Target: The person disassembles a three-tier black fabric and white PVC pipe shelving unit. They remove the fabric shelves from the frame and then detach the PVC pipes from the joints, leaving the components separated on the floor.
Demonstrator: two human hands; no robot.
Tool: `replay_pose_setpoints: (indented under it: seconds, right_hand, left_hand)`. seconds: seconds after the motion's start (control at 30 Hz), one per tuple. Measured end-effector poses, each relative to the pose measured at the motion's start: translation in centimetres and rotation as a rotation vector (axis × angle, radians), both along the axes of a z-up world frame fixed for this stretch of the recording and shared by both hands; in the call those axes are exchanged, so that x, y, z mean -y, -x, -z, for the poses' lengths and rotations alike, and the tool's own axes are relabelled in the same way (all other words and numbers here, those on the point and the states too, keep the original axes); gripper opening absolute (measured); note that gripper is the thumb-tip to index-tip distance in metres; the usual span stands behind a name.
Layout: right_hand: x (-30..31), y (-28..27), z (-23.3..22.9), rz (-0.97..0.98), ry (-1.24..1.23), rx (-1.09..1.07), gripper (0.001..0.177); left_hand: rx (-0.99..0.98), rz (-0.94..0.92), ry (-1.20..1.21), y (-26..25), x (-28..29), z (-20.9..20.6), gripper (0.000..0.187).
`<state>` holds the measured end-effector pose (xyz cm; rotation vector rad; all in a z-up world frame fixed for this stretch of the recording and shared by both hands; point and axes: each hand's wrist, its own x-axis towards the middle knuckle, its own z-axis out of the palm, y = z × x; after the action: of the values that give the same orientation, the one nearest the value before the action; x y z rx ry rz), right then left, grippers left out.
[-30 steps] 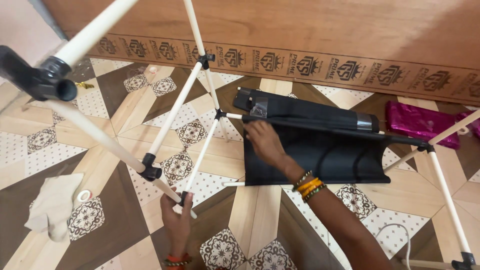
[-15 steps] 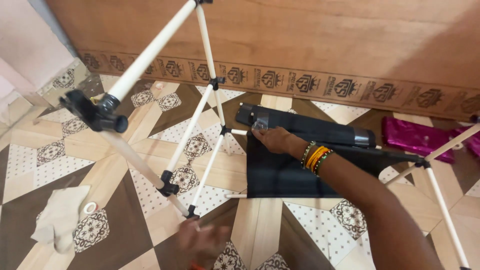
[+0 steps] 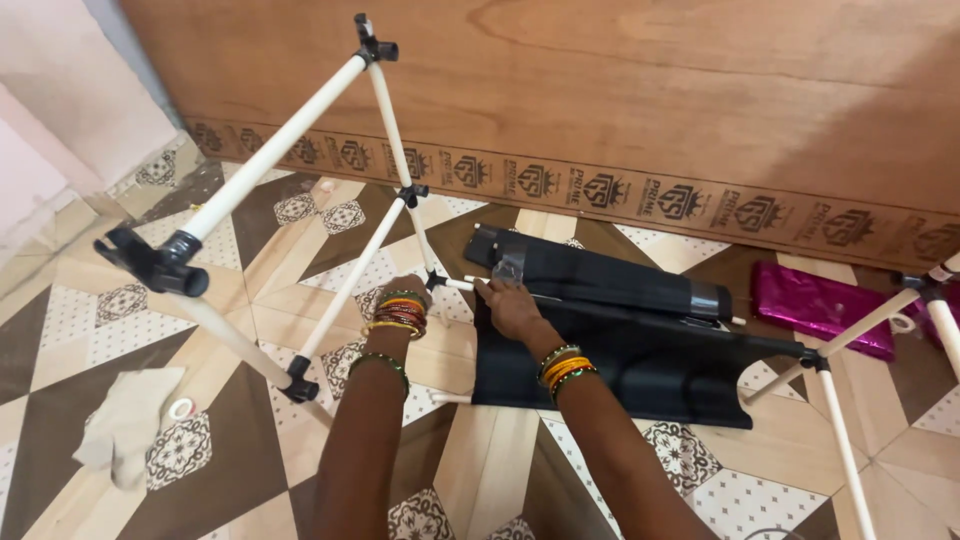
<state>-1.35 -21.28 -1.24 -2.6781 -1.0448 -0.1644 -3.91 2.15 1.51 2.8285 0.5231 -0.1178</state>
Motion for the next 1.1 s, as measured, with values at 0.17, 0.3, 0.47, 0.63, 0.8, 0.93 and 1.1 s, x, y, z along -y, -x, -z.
replay_pose_setpoints:
  seconds: [0.17, 0.3, 0.47, 0.63, 0.8, 0.93, 1.1]
  right_hand:
    - [-1.4, 1.3, -1.8, 0.048, 0.033, -0.026, 0.054]
    - [-2.3, 2.6, -2.6, 0.127, -0.038, -0.150, 0.040]
    - [-2.4, 1.9, -3.6, 0.166, 0.125, -0.275, 0.043]
    - [-2.4, 0.1, -2.0, -0.026, -0.040, -0.440, 0.044]
    - [-2.2, -2.0, -0.4, -0.273, -0.130, -0.443, 0.064]
    - [-2.1, -0.8, -1.0, -0.130, -0.041, -0.427, 0.072]
    - [-1.4, 2.1, -3.0, -0.040, 0.084, -0.120, 0.067]
  left_hand:
    - [0.005, 0.020, 0.029, 0.8, -2.2, 2.7, 0.064]
    - [0.197, -0.118, 0.344, 0.4, 0.0, 3.7, 0.067]
    - [0.215, -0.289, 0.659, 1.0, 1.9, 2.2, 0.062]
    - [0.159, -0.322, 0.848, 1.3, 2.7, 0.6, 0.058]
    - [0.157, -0.329, 1.061, 0.7, 3.1, 1.6, 0.053]
    - [0.224, -0.269, 0.966, 0.3, 2.9, 3.0, 0.053]
    - [0.277, -0.312, 0.948, -1.2, 3.6, 3.4, 0.052]
